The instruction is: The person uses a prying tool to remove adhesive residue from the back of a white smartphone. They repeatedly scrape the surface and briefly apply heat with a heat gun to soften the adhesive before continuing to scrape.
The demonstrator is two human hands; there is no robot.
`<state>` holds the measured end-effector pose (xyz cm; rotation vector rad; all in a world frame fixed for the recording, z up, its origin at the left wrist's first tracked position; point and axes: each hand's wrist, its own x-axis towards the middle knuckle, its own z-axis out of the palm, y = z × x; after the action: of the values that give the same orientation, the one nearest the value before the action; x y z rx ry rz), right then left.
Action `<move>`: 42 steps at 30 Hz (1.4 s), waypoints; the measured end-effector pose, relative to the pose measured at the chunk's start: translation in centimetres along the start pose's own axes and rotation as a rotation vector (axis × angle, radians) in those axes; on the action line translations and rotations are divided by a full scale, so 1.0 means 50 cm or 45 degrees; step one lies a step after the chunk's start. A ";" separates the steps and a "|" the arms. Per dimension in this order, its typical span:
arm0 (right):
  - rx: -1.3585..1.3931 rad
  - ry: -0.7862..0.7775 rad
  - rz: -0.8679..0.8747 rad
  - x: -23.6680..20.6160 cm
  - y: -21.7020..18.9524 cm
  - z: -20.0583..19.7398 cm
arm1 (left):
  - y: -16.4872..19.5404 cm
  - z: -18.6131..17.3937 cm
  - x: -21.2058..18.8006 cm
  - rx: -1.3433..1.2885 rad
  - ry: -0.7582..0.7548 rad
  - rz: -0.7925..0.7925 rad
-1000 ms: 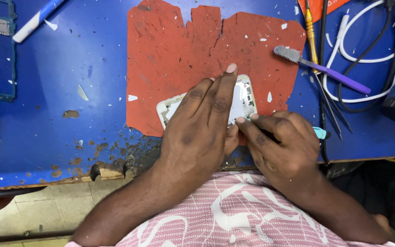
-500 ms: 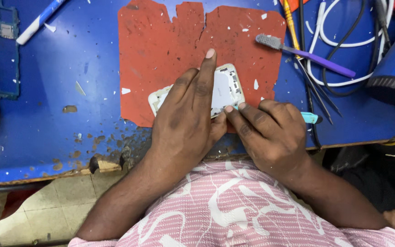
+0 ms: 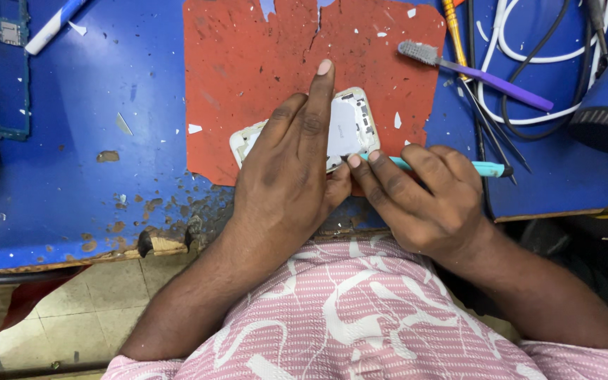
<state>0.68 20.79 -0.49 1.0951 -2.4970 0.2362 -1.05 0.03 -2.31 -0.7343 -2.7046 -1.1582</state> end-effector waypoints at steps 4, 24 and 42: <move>0.059 -0.014 0.021 0.005 0.008 -0.006 | 0.004 -0.003 0.000 -0.032 0.002 -0.015; 0.455 -0.125 0.537 0.019 -0.021 0.001 | -0.018 -0.013 0.002 0.051 -0.050 0.043; 0.325 -0.093 0.578 0.014 -0.058 0.015 | -0.011 -0.004 0.007 0.028 -0.051 0.014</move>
<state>2.14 18.11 -0.90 0.6127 -2.8119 0.6684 -1.63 -0.34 -2.44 -0.7760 -2.7374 -1.1216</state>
